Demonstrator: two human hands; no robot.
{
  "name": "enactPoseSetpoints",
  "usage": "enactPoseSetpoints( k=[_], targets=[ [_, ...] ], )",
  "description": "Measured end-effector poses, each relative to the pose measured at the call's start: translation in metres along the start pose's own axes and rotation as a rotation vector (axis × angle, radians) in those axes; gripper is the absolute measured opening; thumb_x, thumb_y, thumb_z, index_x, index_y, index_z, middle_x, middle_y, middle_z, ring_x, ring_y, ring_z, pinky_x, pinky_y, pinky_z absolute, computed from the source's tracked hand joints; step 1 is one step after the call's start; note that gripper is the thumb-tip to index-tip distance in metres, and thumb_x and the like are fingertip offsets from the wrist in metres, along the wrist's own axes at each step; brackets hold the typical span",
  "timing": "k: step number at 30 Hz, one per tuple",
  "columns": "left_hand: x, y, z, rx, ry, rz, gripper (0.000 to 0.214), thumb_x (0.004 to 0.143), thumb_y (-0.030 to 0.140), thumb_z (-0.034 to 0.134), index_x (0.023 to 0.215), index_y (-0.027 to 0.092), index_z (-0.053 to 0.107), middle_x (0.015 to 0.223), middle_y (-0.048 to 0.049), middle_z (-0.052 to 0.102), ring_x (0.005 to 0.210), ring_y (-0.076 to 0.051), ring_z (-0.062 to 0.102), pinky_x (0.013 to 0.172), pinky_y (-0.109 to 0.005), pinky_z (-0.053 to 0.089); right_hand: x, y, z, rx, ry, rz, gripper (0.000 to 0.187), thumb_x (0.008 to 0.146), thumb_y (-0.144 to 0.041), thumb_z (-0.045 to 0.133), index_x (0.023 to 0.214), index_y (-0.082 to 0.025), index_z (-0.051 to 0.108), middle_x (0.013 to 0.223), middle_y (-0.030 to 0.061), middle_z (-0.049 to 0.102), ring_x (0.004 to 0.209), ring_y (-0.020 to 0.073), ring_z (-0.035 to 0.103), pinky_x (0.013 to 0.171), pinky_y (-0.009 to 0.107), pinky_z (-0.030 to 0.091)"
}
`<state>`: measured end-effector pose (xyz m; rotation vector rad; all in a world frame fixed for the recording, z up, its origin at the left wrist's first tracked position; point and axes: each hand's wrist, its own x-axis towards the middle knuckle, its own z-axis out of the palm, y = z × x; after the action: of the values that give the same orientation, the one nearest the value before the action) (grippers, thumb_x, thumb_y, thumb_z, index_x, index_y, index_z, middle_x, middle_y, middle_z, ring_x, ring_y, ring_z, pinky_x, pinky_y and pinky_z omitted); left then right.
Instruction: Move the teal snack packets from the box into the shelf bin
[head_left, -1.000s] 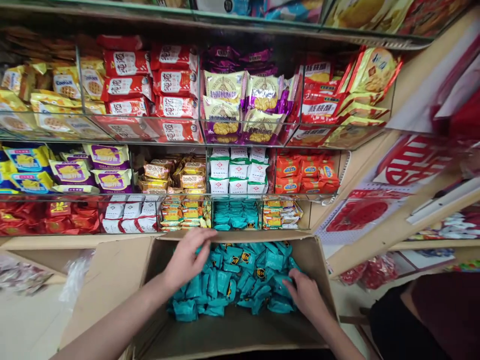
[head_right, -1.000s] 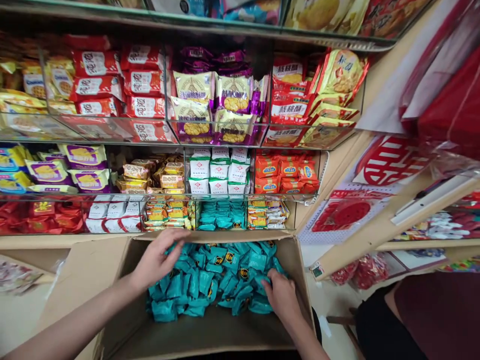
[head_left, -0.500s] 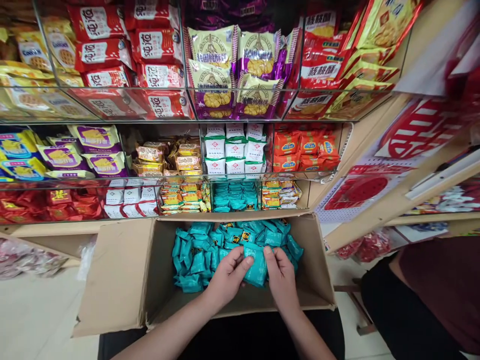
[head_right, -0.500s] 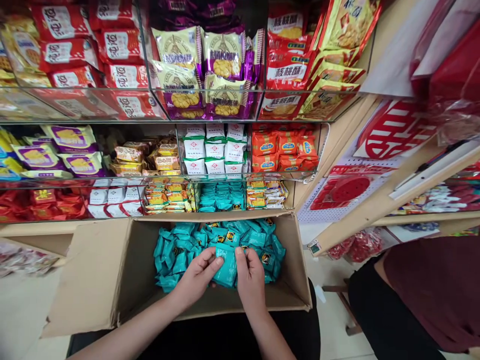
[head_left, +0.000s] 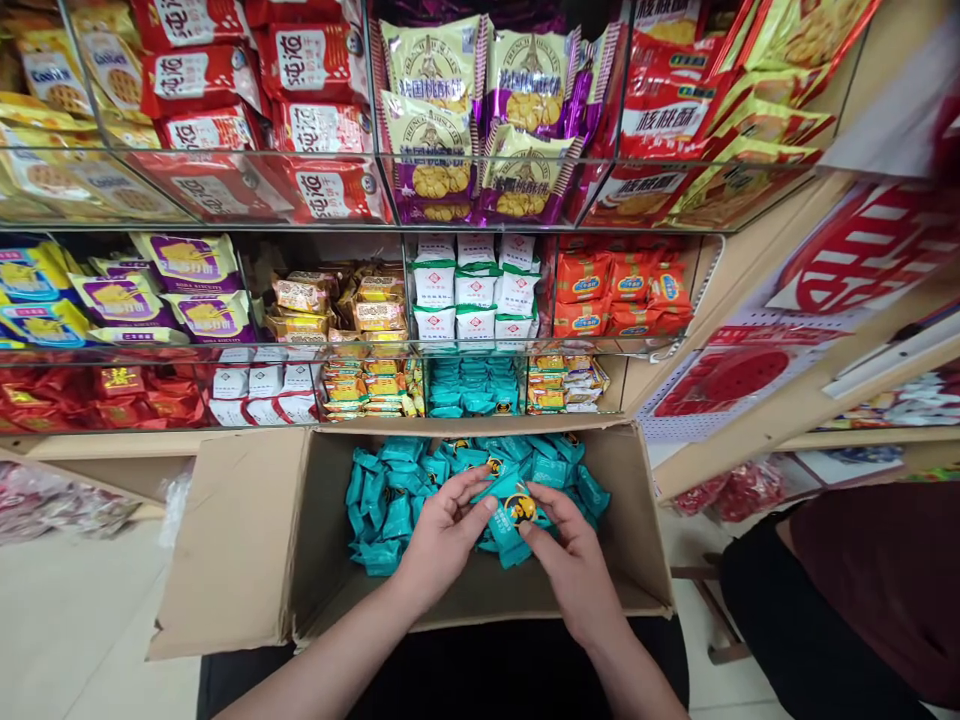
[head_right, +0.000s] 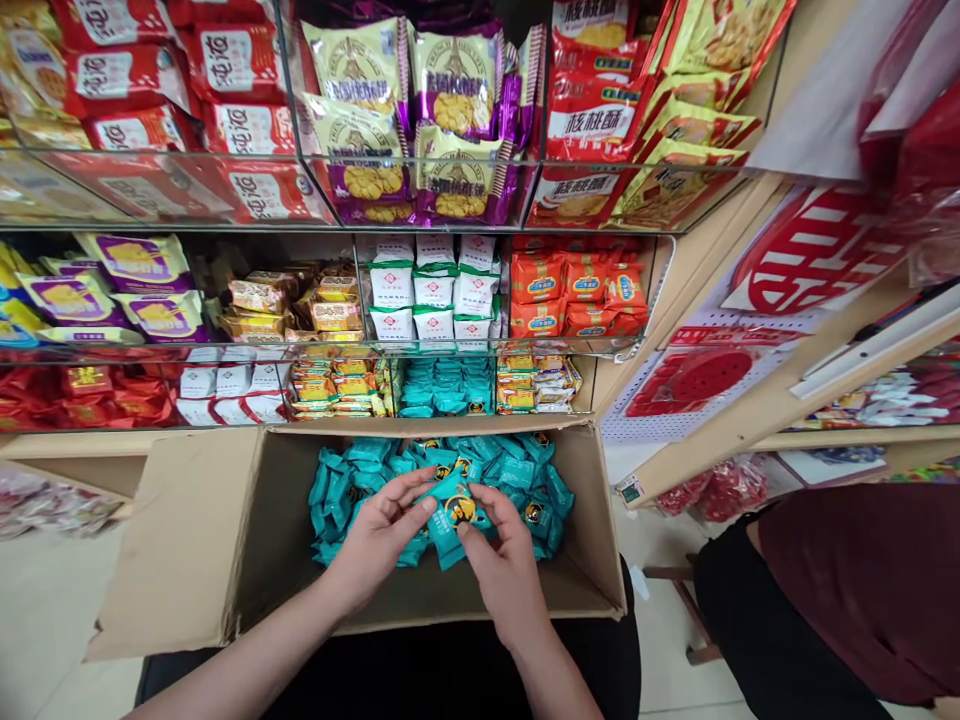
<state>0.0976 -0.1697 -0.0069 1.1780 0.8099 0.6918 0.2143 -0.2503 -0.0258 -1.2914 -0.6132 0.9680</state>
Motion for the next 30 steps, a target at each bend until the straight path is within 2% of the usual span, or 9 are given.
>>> enactPoseSetpoints(
  k=[2,5,9,12,15,18,22,26,30],
  targets=[
    [0.004,0.000,-0.003,-0.019,-0.009,-0.031,0.037,0.064,0.031,0.065,0.096,0.016,0.055,0.098,-0.0077,0.063,0.095,-0.019,0.055,0.082,-0.029,0.043,0.000,0.004,0.000,-0.045,-0.041,-0.015,0.030,0.068,-0.030,0.063,0.095,-0.020,0.054,0.096,0.0044,0.062,0.089,0.0186,0.055,0.076,0.029,0.044],
    [0.004,0.000,-0.006,-0.035,-0.026,-0.040,0.042,0.063,0.031,0.067,0.100,0.018,0.052,0.094,-0.0059,0.063,0.086,-0.017,0.058,0.077,-0.028,0.044,0.003,0.009,0.003,-0.034,-0.055,-0.010,0.032,0.068,-0.033,0.063,0.095,-0.020,0.050,0.085,0.0045,0.064,0.077,0.0178,0.058,0.066,0.028,0.047],
    [0.004,0.005,-0.010,0.056,-0.093,-0.021,0.035,0.067,0.034,0.063,0.096,0.019,0.053,0.093,-0.0039,0.062,0.087,-0.016,0.056,0.078,-0.027,0.043,0.008,0.008,0.012,-0.010,-0.075,-0.076,0.038,0.071,-0.036,0.059,0.104,-0.022,0.046,0.090,0.0055,0.063,0.079,0.0183,0.059,0.067,0.029,0.049],
    [0.010,0.018,-0.018,0.212,-0.183,0.027,0.028,0.070,0.036,0.058,0.091,0.018,0.055,0.083,-0.0027,0.062,0.081,-0.016,0.055,0.074,-0.027,0.043,0.012,0.006,0.004,-0.216,-0.129,-0.183,0.032,0.075,-0.035,0.054,0.103,-0.020,0.049,0.094,0.0070,0.061,0.084,0.0183,0.059,0.073,0.029,0.048],
    [0.026,0.038,-0.029,0.391,-0.060,0.184,0.033,0.073,0.036,0.055,0.102,0.019,0.052,0.086,-0.0022,0.059,0.079,-0.015,0.053,0.069,-0.025,0.042,0.015,0.013,-0.028,-0.576,-0.052,-0.286,0.024,0.077,-0.035,0.050,0.095,-0.020,0.054,0.088,0.0063,0.062,0.077,0.0172,0.059,0.068,0.026,0.049],
    [0.056,0.056,-0.038,0.518,0.022,0.323,0.037,0.076,0.035,0.049,0.109,0.020,0.046,0.079,-0.0008,0.056,0.072,-0.014,0.051,0.065,-0.025,0.041,0.017,0.030,-0.074,-0.903,0.053,-0.377,0.021,0.079,-0.036,0.045,0.085,-0.020,0.057,0.080,0.0057,0.062,0.072,0.0174,0.060,0.064,0.026,0.049],
    [0.110,0.061,-0.039,0.749,-0.110,0.332,0.036,0.076,0.033,0.047,0.109,0.018,0.047,0.072,0.0009,0.052,0.067,-0.013,0.049,0.062,-0.024,0.041,0.011,0.061,-0.124,-1.216,0.132,-0.497,0.025,0.082,-0.034,0.039,0.079,-0.020,0.059,0.073,0.0058,0.064,0.067,0.0182,0.062,0.062,0.027,0.051],
    [0.167,0.049,-0.030,1.002,-0.282,0.261,0.029,0.077,0.031,0.045,0.103,0.019,0.048,0.078,0.0003,0.054,0.070,-0.012,0.049,0.064,-0.023,0.042,0.003,0.084,-0.138,-1.285,0.113,-0.603,0.029,0.085,-0.032,0.033,0.081,-0.021,0.059,0.072,0.0041,0.065,0.063,0.0160,0.063,0.057,0.024,0.051],
    [0.211,0.029,-0.016,1.137,-0.370,0.227,0.027,0.076,0.031,0.045,0.101,0.019,0.047,0.080,0.0002,0.056,0.071,-0.013,0.051,0.064,-0.023,0.042,0.000,0.090,-0.134,-1.267,0.193,-0.550,0.025,0.085,-0.029,0.034,0.084,-0.021,0.057,0.076,0.0032,0.066,0.064,0.0146,0.063,0.059,0.023,0.051]
  ],
)
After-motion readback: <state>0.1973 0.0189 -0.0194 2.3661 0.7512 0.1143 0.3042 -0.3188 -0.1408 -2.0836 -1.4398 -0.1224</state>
